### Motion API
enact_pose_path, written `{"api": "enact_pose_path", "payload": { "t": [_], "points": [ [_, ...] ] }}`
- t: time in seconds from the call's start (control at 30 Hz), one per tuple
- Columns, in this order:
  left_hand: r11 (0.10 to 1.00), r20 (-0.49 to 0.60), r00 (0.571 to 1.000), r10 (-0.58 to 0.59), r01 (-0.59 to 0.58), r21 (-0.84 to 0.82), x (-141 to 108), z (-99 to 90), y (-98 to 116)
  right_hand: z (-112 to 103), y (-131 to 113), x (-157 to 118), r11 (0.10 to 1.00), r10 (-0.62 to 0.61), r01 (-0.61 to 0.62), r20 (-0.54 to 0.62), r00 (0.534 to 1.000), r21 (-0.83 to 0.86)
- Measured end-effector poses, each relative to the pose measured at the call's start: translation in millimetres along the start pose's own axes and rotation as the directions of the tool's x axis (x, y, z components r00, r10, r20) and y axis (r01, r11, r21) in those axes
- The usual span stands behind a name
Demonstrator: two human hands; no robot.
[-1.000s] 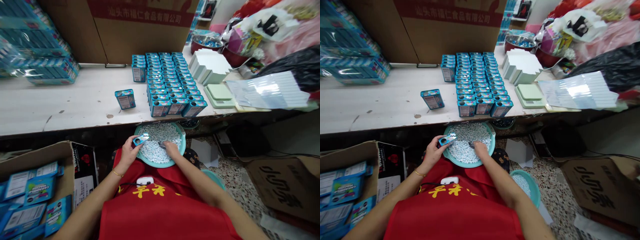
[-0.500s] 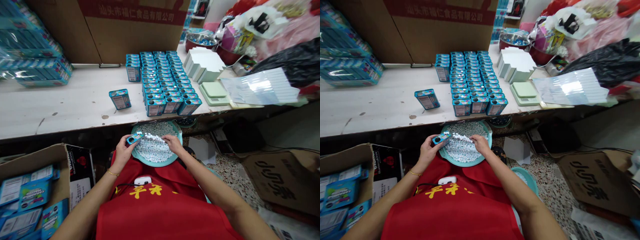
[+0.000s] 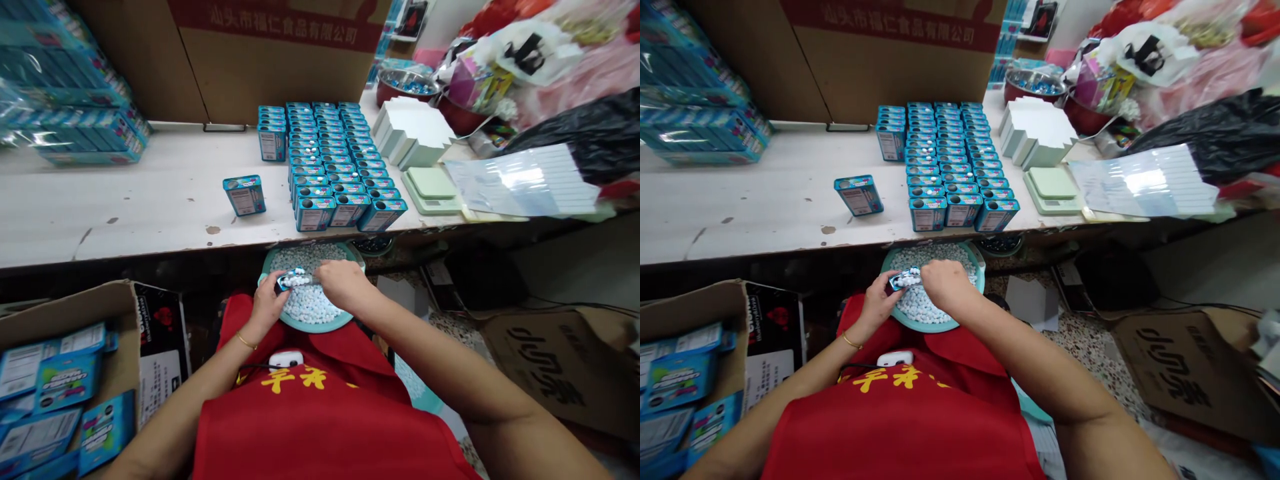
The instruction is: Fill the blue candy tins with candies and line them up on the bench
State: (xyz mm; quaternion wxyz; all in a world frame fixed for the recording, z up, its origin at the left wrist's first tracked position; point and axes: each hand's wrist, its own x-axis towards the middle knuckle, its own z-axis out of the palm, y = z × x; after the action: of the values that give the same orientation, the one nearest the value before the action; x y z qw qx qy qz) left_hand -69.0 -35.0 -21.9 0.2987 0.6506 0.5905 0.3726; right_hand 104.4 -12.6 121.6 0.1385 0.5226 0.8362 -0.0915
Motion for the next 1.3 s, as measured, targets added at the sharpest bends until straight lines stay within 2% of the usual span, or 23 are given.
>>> {"api": "enact_pose_path", "payload": {
  "t": [0.13, 0.3, 0.47, 0.57, 0.7, 0.8, 0.87, 0.97, 1.07, 1.17, 1.23, 1.3],
  "points": [
    [0.997, -0.003, 0.999, -0.044, 0.044, -0.068, -0.7, -5.6, 0.4, -6.4, 6.0, -10.3, 0.997, 0.032, -0.032, -0.008, 0.999, -0.072],
    [0.979, -0.014, 0.995, -0.094, 0.09, -0.181, -2.6, -10.3, 1.6, 3.6, 25.3, -15.8, 0.986, 0.137, -0.139, -0.03, 0.99, -0.095],
    [0.953, -0.047, 0.995, -0.092, 0.075, -0.293, -5.4, -6.1, 2.3, 18.3, 11.5, -13.9, 0.992, 0.078, -0.085, -0.085, 0.993, -0.089],
    [0.937, -0.083, 0.992, -0.092, 0.058, -0.345, -5.8, -5.6, 4.4, 19.6, 1.1, -14.5, 0.996, 0.019, -0.029, -0.116, 0.993, -0.085],
    [0.92, -0.098, 0.989, -0.11, 0.064, -0.386, -4.6, -8.2, 5.5, 14.4, 8.1, -19.2, 0.994, 0.044, -0.06, -0.172, 0.984, -0.093],
    [0.911, -0.095, 0.988, -0.126, 0.077, -0.405, -3.7, -7.4, 4.8, 14.1, 15.0, -21.5, 0.989, 0.079, -0.099, -0.173, 0.982, -0.107],
    [0.908, -0.103, 0.986, -0.132, 0.079, -0.411, -3.6, -6.3, 5.8, 16.3, 12.5, -20.9, 0.991, 0.063, -0.083, -0.175, 0.983, -0.109],
    [0.937, -0.109, 0.985, -0.131, 0.087, -0.339, -2.6, -10.9, 12.0, 18.7, 3.2, -19.2, 0.994, 0.021, -0.04, -0.184, 0.983, -0.099],
    [0.982, -0.113, 0.991, -0.07, 0.048, -0.185, 2.7, -26.9, 22.1, 16.6, 2.7, -21.0, 0.996, 0.054, -0.069, -0.21, 0.976, -0.062],
    [0.997, -0.102, 0.992, 0.079, -0.081, -0.01, 12.5, -46.7, 31.3, 16.5, 15.7, -26.5, 0.993, 0.109, -0.116, -0.293, 0.95, -0.008],
    [0.978, -0.017, 0.981, 0.193, -0.191, 0.083, 19.2, -56.3, 34.9, 21.5, 26.9, -30.0, 0.991, 0.135, -0.134, -0.347, 0.928, 0.027],
    [0.956, 0.058, 0.964, 0.258, -0.264, 0.131, 24.3, -62.6, 37.0, 30.2, 36.9, -32.4, 0.985, 0.172, -0.161, -0.374, 0.911, 0.06]
  ]
}}
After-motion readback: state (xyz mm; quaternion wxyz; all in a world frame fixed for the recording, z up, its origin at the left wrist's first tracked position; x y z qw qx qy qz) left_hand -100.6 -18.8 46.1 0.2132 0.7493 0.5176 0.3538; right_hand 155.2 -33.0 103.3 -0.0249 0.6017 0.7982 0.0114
